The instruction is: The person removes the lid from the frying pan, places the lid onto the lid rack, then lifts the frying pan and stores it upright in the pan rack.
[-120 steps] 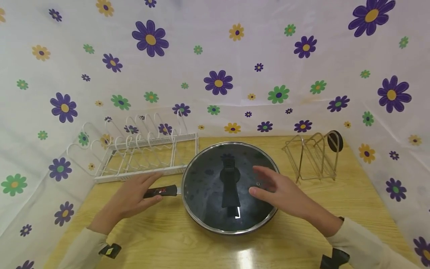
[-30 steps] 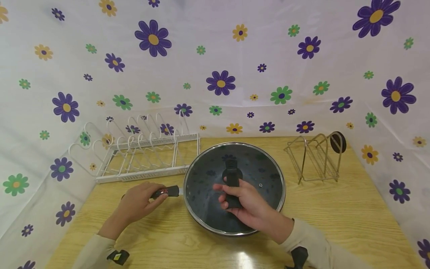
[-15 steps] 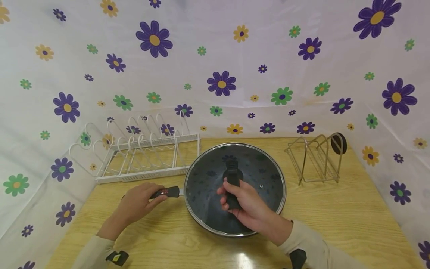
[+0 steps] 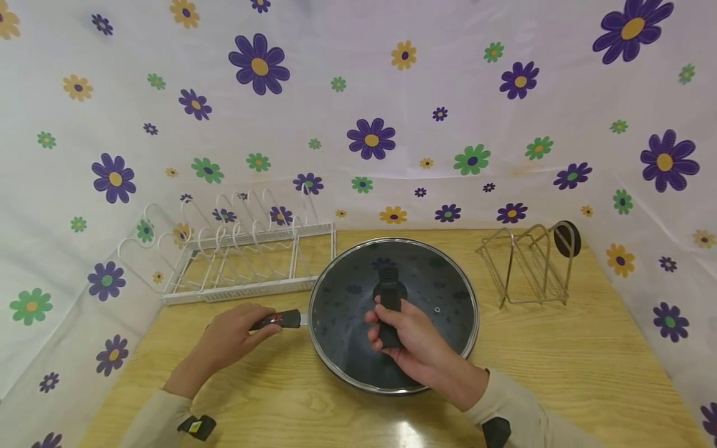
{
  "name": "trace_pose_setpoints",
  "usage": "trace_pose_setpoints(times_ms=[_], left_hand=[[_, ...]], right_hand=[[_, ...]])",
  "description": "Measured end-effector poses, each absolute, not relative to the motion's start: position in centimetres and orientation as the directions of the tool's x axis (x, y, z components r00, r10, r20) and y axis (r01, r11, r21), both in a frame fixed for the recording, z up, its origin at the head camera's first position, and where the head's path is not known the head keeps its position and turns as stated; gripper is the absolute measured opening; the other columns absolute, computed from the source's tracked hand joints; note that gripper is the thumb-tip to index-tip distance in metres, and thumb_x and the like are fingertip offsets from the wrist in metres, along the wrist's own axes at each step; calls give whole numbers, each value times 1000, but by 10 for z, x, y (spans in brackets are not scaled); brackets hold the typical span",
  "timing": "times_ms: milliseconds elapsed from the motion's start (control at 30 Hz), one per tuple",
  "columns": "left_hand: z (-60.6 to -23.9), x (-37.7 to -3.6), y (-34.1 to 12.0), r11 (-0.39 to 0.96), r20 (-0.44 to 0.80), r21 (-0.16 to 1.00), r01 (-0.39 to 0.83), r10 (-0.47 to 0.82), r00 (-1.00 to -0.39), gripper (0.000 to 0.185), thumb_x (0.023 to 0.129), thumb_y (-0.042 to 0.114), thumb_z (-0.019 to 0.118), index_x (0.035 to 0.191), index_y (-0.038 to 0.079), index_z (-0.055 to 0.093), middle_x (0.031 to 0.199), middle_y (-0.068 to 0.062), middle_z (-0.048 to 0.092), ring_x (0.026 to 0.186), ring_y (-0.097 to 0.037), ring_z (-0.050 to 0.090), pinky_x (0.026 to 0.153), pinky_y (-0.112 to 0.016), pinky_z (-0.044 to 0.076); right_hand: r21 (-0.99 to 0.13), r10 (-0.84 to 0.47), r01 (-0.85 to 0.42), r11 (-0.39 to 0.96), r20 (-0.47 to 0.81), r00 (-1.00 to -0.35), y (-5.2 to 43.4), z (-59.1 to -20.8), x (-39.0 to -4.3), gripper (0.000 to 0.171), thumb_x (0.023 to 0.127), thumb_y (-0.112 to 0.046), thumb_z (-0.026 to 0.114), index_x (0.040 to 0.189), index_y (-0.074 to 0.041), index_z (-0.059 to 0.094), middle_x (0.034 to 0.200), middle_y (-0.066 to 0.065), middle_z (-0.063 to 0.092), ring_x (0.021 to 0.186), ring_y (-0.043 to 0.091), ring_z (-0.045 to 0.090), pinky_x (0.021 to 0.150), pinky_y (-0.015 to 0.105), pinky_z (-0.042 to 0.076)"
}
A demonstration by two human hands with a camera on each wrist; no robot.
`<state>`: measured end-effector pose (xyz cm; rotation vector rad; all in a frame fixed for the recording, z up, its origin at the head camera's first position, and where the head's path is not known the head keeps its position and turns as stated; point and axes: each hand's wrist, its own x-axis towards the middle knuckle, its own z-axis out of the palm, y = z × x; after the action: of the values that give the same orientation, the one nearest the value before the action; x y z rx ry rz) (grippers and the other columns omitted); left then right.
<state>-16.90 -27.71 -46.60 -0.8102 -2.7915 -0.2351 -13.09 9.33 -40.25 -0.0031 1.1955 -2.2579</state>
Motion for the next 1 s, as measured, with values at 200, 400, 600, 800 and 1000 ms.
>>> trace_pose_setpoints(times_ms=[200,400,600,800,1000], left_hand=[[-465,-171,-277,834,249,96,544,509,-824,41,94,46,70,118,13,74,97,1,71,81,-14,66,64,-32,53],[-465,-171,-277,839,243,103,535,500,-831,39,94,46,71,117,15,74,96,3,71,78,-11,62,61,-28,48],[-465,-171,-277,846,234,105,522,489,-840,41,94,48,70,118,15,75,98,2,72,80,-12,64,62,-29,50],[-464,-171,-276,844,238,113,524,489,-839,40,94,48,70,117,15,75,98,2,72,80,-12,65,62,-30,51],[-463,-170,-276,843,242,114,526,490,-838,40,94,48,71,117,16,75,98,2,72,80,-11,65,62,-28,51]], right_hand=[[-767,-473,480,-425,-264,-840,93,-402,-131,23,112,-20,40,131,-6,36,94,-3,62,73,7,57,64,19,47],[-772,-477,483,-412,-268,-837,93,-402,-131,24,112,-18,40,132,-5,36,96,-3,61,74,7,56,65,19,47],[-767,-473,489,-415,-277,-836,93,-401,-131,26,112,-18,40,133,-5,35,96,-3,60,73,7,56,65,19,47],[-758,-473,494,-426,-279,-836,93,-400,-131,24,112,-18,41,131,-5,37,95,-2,59,72,7,55,64,19,46],[-758,-489,485,-436,-254,-835,94,-399,-132,24,112,-17,43,131,-4,38,94,-3,60,72,6,56,64,19,47]])
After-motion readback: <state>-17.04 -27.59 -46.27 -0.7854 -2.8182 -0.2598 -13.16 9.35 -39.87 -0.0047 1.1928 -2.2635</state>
